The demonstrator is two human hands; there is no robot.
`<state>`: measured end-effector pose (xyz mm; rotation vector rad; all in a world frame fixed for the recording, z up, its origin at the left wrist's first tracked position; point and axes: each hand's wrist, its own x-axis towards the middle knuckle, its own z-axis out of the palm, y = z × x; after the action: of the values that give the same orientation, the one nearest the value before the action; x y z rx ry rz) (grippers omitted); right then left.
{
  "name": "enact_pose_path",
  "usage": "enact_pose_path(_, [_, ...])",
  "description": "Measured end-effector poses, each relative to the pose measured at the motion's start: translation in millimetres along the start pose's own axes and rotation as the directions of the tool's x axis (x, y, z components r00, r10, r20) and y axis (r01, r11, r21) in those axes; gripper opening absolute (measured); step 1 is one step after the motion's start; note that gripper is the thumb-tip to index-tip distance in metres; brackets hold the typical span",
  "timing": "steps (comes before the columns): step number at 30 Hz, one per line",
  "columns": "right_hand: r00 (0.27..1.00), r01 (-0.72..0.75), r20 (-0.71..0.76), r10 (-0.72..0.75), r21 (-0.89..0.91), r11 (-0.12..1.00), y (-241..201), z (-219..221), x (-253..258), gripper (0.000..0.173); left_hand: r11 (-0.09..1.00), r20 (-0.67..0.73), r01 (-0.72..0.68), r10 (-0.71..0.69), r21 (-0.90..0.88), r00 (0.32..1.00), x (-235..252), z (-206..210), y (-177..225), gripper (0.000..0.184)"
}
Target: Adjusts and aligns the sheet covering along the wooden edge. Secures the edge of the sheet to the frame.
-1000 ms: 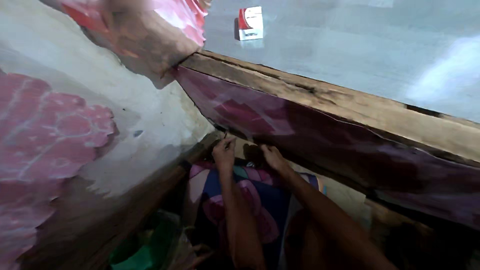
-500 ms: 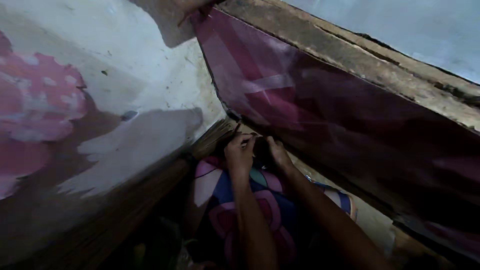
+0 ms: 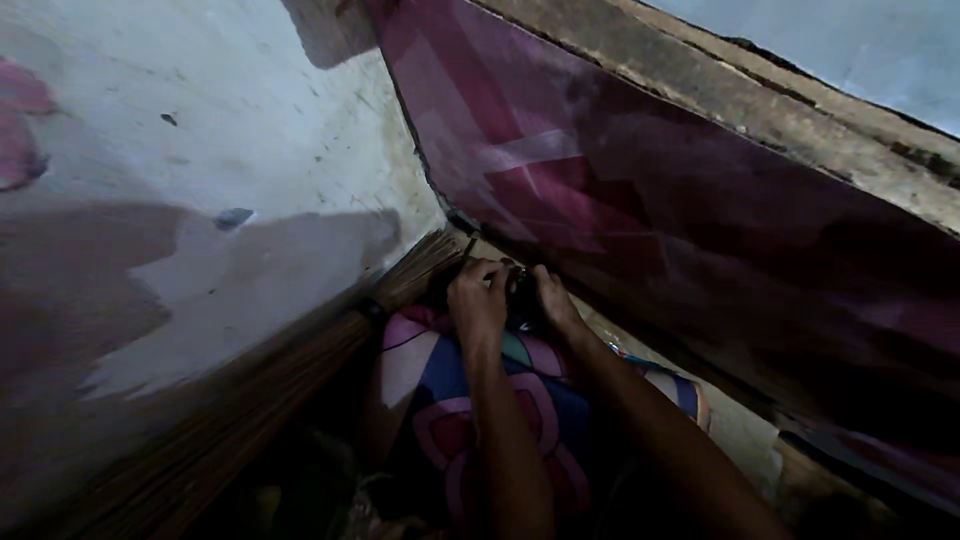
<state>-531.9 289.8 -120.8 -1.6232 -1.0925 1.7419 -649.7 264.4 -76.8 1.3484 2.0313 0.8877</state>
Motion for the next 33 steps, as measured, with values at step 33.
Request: enact_pose_path(33, [0.998, -0.049, -0.038, 0.048, -0.027, 0.998, 1.7, -2.9, 1.4, 0.054, 0.999, 0.009, -0.027, 0.027, 0.019, 1.0, -0.6, 7.3, 3.8, 0.007])
